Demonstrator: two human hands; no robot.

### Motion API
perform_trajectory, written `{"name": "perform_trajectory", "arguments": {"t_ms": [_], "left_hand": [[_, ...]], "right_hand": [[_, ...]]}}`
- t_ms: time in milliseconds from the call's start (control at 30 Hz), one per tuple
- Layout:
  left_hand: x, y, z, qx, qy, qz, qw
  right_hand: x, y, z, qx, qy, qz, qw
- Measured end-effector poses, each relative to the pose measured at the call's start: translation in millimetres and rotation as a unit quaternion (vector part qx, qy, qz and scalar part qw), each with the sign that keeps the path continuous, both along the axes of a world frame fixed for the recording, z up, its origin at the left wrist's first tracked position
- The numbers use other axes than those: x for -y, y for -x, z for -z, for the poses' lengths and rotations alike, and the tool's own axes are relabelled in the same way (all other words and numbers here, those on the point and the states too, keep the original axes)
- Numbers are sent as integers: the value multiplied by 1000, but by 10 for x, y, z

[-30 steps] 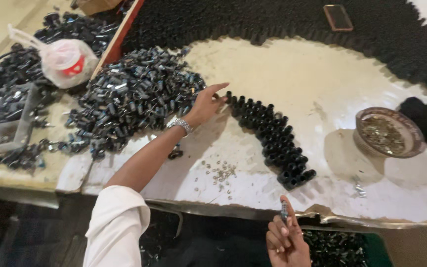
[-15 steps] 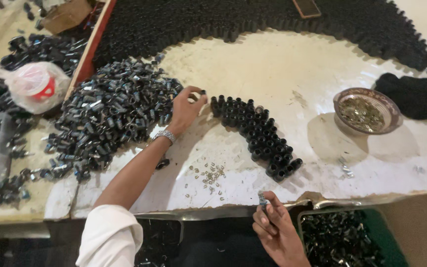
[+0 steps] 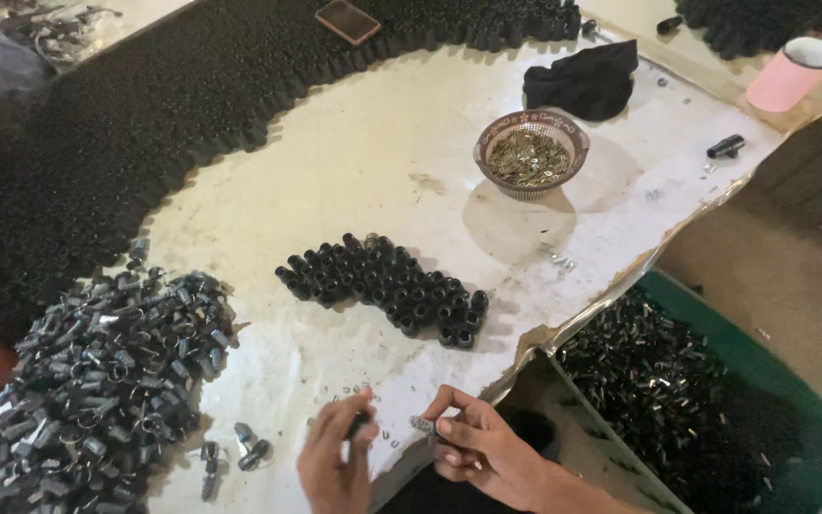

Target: The person repeatedly picks small black cylindrical parts and metallic rings from a table, inserts the rings into the cylinders, and places the assembled units into a green bin. The person also occasionally moves parts aside and adjusts the pile of assembled units.

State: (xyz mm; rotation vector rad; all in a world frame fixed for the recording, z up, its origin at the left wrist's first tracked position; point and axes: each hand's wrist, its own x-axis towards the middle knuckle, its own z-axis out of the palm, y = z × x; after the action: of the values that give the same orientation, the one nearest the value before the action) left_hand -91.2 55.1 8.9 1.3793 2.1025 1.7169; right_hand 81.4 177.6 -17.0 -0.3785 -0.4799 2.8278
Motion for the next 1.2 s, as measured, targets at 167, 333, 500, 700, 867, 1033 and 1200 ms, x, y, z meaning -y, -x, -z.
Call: {"name": "perform_trajectory", "arguments": {"t_ms": [167,333,500,700,867,1033,1200], "left_hand": [[71,-394,79,63,-105,-11,992],[474,-277,-3,16,-58,35,998],[675,-292,-112,41,126,100,986],[726,-402,15,-42,45,66,996],[1124,-454,162,65,-16,-7,998],[2154,-311,190,348,166,-174,906],[2201,-334,314,-34,224,-339,913]], "right_hand": [[155,160,122,54,-120,17,991],[102,281,165,107,-328,-45,937],[-53,350,122,-19,-810,-71,582],[347,321,275,202,-287,-93,932],[402,529,-15,130,-463,-269,834],[246,659,-299,183,-736,-151,634],[55,662,-303,187,-768,-26,612]]}}
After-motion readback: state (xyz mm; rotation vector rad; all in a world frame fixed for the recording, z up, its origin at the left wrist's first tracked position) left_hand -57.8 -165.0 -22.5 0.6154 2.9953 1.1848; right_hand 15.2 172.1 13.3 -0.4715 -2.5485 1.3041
